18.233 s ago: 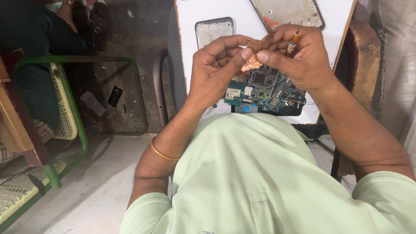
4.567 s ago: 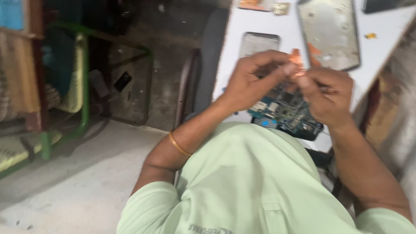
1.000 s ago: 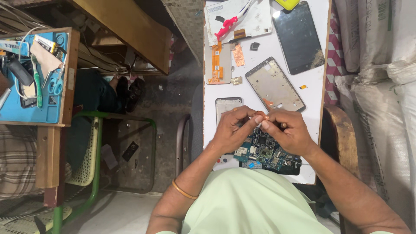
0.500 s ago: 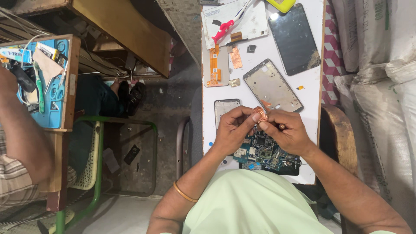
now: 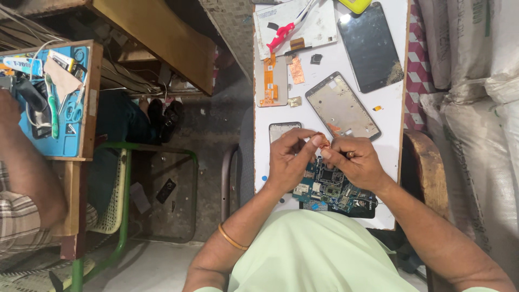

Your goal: The person uses a screwdriver to manipulate a small circuit board and then folds a piece of copper foil. The person handles the board and foil repeatedly while seated at a workbench with various disassembled phone parts nearby.

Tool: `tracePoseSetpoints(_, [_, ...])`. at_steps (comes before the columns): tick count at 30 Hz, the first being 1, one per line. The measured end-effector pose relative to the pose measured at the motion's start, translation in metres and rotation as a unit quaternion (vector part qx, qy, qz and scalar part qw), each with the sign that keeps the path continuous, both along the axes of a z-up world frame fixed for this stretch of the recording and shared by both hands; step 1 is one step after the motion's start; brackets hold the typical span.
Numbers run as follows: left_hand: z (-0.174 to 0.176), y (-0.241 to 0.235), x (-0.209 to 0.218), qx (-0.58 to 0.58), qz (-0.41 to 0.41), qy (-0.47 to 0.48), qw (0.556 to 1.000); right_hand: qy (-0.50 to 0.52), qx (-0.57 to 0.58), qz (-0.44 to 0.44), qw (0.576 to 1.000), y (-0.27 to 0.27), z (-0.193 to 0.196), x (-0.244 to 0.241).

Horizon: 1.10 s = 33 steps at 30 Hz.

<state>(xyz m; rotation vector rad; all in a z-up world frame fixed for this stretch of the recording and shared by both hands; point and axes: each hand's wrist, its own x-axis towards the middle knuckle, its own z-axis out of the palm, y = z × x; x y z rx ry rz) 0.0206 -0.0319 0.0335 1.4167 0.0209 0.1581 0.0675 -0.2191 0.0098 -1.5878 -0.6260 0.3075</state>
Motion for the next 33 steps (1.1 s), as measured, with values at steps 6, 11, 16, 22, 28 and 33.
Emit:
tracePoseSetpoints(6, [-0.018, 0.011, 0.006, -0.083, 0.034, 0.042, 0.995, -0.019, -0.038, -0.005, 0.999, -0.003, 0.008, -0.001])
tracePoseSetpoints(11, [-0.026, 0.038, 0.014, -0.167, 0.108, -0.007, 0.98, -0.175, -0.157, -0.151, 0.96, -0.017, 0.022, 0.016])
tracePoseSetpoints(16, [-0.02, 0.064, 0.011, -0.168, 0.145, -0.009, 0.975, -0.298, -0.298, -0.187, 0.888, -0.023, 0.038, 0.026])
tracePoseSetpoints(22, [-0.03, 0.083, -0.001, -0.147, 0.163, -0.011, 0.976, -0.398, -0.422, -0.163, 0.798, -0.019, 0.037, 0.022])
tracePoseSetpoints(28, [-0.043, 0.083, -0.011, -0.138, 0.124, -0.016, 0.983, -0.413, -0.483, -0.176, 0.752, -0.03, 0.032, 0.022])
tracePoseSetpoints(33, [-0.049, 0.079, -0.013, -0.119, 0.097, -0.024, 0.988, -0.41, -0.483, -0.148, 0.759, -0.03, 0.027, 0.024])
